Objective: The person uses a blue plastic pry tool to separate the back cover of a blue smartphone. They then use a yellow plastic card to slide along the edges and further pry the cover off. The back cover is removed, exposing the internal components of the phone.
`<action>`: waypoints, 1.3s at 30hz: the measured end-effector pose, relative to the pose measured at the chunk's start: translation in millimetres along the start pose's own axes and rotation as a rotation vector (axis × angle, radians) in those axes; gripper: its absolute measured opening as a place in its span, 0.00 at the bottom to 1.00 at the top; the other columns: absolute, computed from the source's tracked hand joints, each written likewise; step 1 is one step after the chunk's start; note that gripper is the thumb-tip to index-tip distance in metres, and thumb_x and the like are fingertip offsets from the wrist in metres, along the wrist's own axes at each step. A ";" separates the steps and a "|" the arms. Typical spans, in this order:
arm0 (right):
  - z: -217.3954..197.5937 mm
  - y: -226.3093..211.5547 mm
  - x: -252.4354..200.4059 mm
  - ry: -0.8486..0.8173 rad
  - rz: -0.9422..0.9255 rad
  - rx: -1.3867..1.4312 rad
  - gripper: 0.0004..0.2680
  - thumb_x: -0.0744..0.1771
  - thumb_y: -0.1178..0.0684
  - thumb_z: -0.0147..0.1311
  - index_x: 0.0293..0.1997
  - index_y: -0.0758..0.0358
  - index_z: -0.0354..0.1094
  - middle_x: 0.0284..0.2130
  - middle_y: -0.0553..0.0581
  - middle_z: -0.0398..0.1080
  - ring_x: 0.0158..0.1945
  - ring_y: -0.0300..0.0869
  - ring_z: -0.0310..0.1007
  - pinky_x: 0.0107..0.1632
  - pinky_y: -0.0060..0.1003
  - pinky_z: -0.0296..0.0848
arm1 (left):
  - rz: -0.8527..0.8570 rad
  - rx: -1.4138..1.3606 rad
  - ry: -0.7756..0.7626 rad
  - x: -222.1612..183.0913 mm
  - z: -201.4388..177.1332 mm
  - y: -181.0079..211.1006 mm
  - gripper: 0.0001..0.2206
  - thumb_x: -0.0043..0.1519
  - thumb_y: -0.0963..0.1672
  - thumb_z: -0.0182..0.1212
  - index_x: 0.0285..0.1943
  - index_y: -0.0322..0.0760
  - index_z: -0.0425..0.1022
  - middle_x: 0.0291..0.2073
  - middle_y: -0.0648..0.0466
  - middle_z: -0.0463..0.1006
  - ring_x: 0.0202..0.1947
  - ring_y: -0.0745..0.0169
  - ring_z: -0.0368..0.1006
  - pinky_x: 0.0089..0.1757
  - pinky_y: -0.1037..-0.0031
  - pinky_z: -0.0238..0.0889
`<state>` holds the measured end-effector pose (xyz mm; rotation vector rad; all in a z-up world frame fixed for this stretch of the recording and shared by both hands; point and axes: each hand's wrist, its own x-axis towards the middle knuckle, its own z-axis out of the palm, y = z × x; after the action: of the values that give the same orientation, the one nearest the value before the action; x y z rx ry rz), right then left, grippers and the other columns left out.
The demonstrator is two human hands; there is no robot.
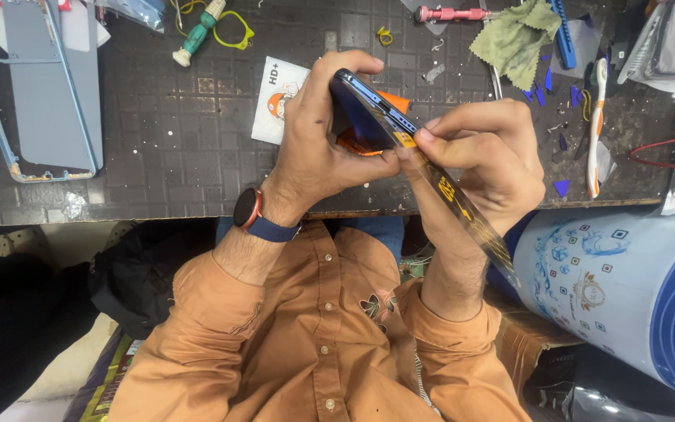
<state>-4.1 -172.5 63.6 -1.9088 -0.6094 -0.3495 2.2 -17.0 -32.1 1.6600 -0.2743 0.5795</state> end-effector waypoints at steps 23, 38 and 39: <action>3.6 19.3 8.0 -0.038 -0.099 -0.040 0.10 0.69 0.62 0.68 0.37 0.68 0.65 0.42 0.59 0.70 0.36 0.37 0.68 0.37 0.28 0.69 | 0.072 0.078 0.017 4.5 2.7 3.0 0.30 0.59 0.46 0.84 0.61 0.36 0.65 0.45 0.53 0.76 0.43 0.63 0.79 0.44 0.76 0.74; -2.9 8.3 19.3 -0.137 -0.193 -0.191 0.05 0.73 0.64 0.65 0.47 0.71 0.71 0.42 0.59 0.71 0.42 0.40 0.71 0.44 0.31 0.70 | 0.077 0.126 0.059 3.6 6.9 -2.0 0.30 0.59 0.46 0.83 0.61 0.35 0.63 0.44 0.50 0.77 0.45 0.60 0.80 0.45 0.73 0.76; -2.4 8.6 19.9 -0.138 -0.194 -0.182 0.05 0.74 0.64 0.64 0.48 0.71 0.71 0.43 0.59 0.71 0.42 0.40 0.72 0.45 0.31 0.70 | 0.078 0.128 0.061 3.5 7.2 -1.8 0.30 0.59 0.46 0.83 0.61 0.35 0.63 0.44 0.50 0.77 0.45 0.60 0.80 0.45 0.73 0.76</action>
<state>17.3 -172.4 68.0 -2.0653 -0.8836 -0.4111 7.6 -23.2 -32.4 1.7576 -0.2625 0.7179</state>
